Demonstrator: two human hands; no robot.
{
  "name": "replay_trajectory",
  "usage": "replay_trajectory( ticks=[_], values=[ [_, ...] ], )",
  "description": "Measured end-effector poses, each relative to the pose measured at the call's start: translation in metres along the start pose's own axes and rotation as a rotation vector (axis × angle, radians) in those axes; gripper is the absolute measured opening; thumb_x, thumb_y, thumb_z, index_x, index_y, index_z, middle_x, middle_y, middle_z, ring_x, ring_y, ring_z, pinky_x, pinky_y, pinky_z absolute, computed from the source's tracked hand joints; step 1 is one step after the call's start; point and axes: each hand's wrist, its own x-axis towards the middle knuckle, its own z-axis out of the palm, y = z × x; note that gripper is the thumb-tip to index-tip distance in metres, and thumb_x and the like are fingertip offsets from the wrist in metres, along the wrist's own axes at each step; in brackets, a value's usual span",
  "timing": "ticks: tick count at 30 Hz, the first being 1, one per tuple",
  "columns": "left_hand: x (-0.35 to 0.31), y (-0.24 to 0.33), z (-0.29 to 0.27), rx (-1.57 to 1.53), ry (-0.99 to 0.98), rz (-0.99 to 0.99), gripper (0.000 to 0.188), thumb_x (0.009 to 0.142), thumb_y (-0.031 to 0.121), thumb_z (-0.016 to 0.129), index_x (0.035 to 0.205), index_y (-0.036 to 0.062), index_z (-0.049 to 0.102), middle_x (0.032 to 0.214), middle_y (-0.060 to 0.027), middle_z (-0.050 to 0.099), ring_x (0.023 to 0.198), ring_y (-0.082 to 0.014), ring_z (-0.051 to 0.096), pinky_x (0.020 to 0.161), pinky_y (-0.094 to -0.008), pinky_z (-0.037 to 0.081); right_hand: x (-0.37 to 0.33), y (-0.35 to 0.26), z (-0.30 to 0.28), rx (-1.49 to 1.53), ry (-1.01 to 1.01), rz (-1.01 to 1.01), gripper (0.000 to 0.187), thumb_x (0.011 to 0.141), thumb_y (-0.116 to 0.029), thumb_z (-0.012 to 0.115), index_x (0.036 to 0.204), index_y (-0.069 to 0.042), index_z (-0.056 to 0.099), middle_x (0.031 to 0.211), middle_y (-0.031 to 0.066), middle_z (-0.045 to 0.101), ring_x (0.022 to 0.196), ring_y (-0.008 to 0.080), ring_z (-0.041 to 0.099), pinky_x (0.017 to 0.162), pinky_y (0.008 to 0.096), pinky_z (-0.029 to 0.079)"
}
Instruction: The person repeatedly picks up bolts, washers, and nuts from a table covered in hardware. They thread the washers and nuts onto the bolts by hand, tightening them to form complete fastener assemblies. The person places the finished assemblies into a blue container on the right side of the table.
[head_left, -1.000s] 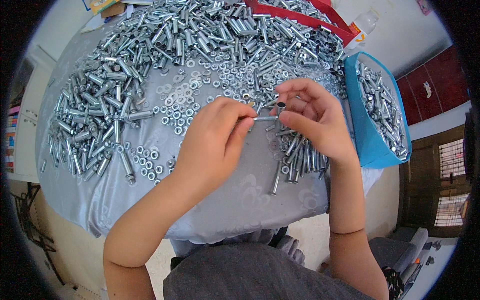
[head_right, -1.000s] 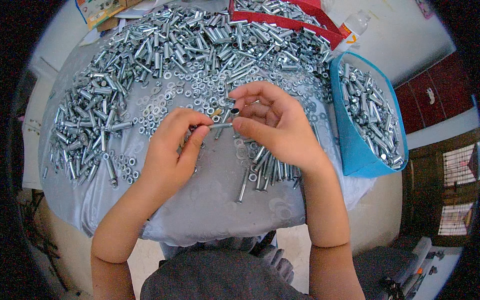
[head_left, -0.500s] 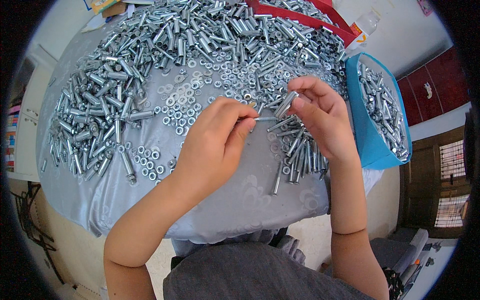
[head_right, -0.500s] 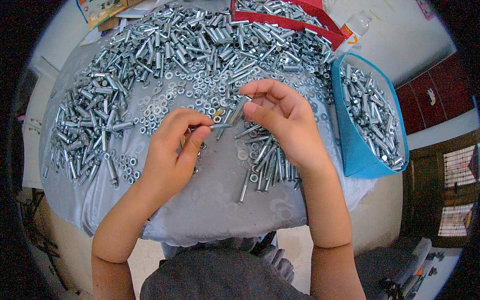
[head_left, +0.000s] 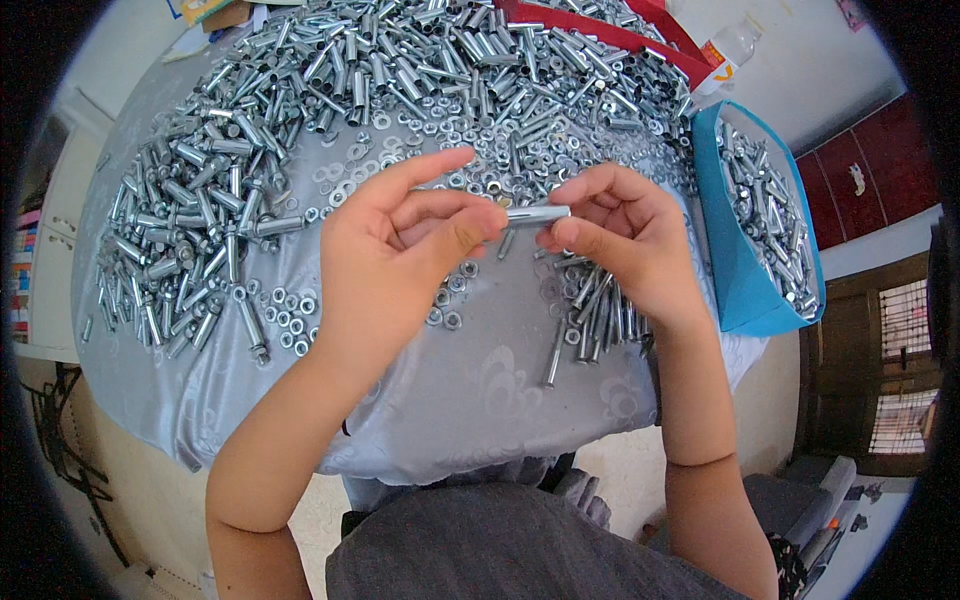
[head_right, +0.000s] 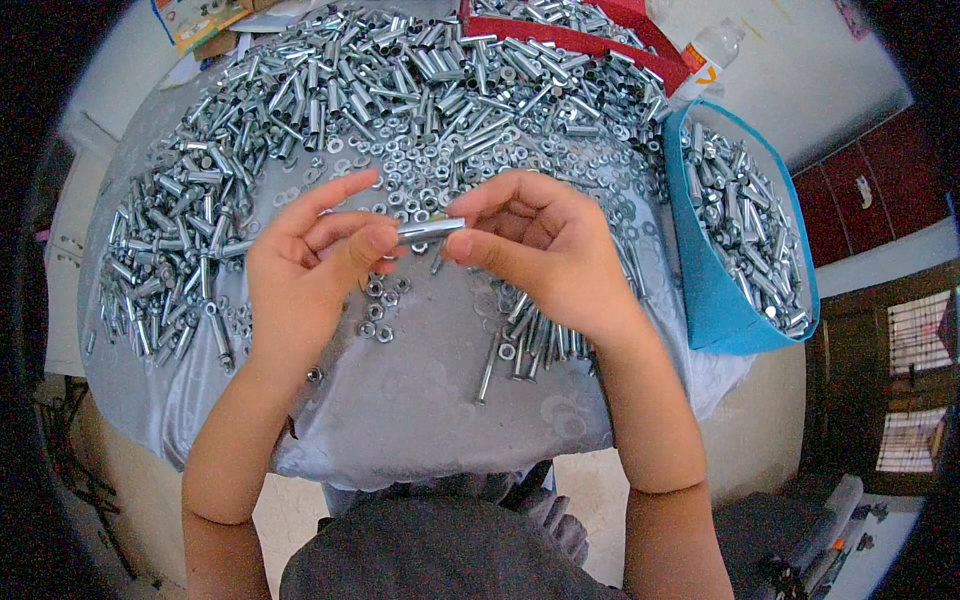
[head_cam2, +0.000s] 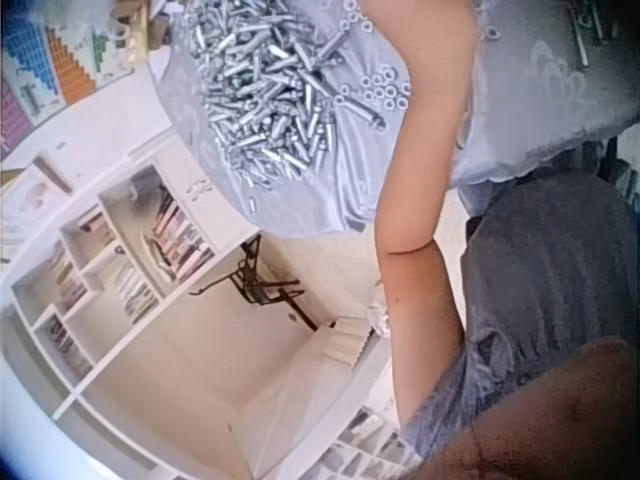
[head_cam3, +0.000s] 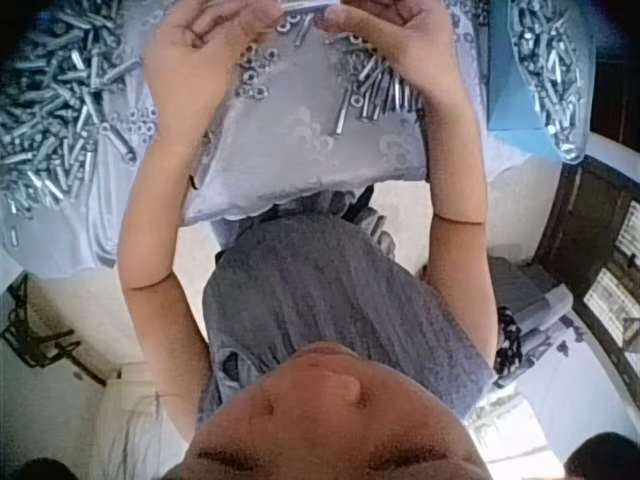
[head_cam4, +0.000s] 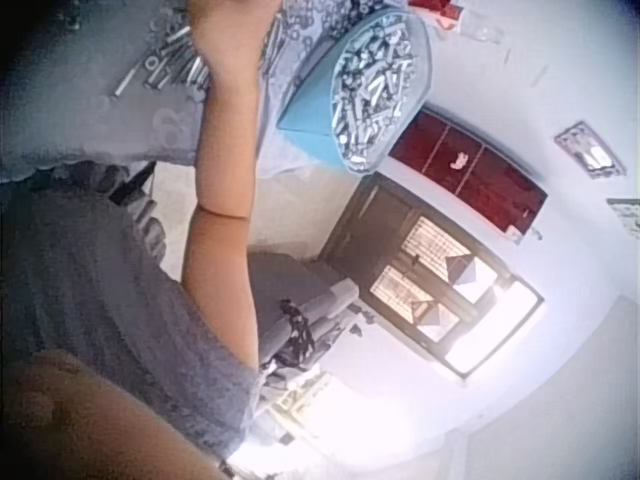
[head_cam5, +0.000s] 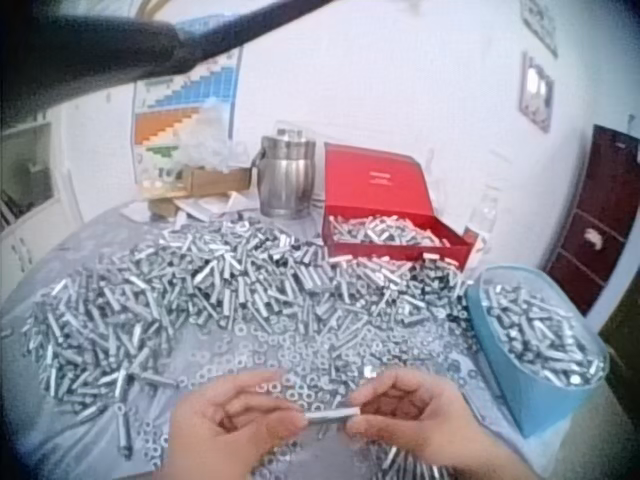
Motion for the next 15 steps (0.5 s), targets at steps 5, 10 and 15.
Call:
replay_trajectory(
  ticks=[5, 10, 15],
  values=[
    [0.002, -0.006, -0.003, -0.018, -0.111, -0.120, 0.037, 0.077, 0.008, 0.063, 0.110, -0.0041, 0.051, 0.085, -0.0116, 0.063, 0.074, -0.0153, 0.062, 0.062, -0.0236, 0.051, -0.002, 0.001, 0.005, -0.034, -0.040, -0.007, 0.018, 0.075, 0.001, 0.063, 0.091, 0.002, 0.056, 0.085, 0.0064, 0.061, 0.077, 0.0121, 0.060, 0.068, 0.0224, 0.048],
    [0.001, -0.011, 0.000, 0.028, -0.185, -0.080, 0.031, 0.078, 0.011, 0.063, 0.104, -0.0037, 0.054, 0.085, -0.0102, 0.063, 0.072, -0.0116, 0.060, 0.060, -0.0204, 0.048, -0.002, 0.006, 0.010, -0.169, 0.007, -0.055, 0.016, 0.077, -0.001, 0.061, 0.092, 0.003, 0.057, 0.082, 0.0067, 0.062, 0.076, 0.0120, 0.060, 0.066, 0.0228, 0.049],
    [-0.002, -0.005, 0.005, 0.133, -0.125, 0.006, 0.022, 0.082, 0.018, 0.059, 0.094, -0.0001, 0.057, 0.070, -0.0019, 0.057, 0.058, -0.0036, 0.049, 0.051, -0.0160, 0.037, -0.002, -0.001, 0.013, -0.096, -0.022, -0.011, 0.013, 0.079, -0.003, 0.059, 0.090, 0.004, 0.059, 0.080, 0.0066, 0.062, 0.072, 0.0110, 0.059, 0.064, 0.0222, 0.048]
  ],
)
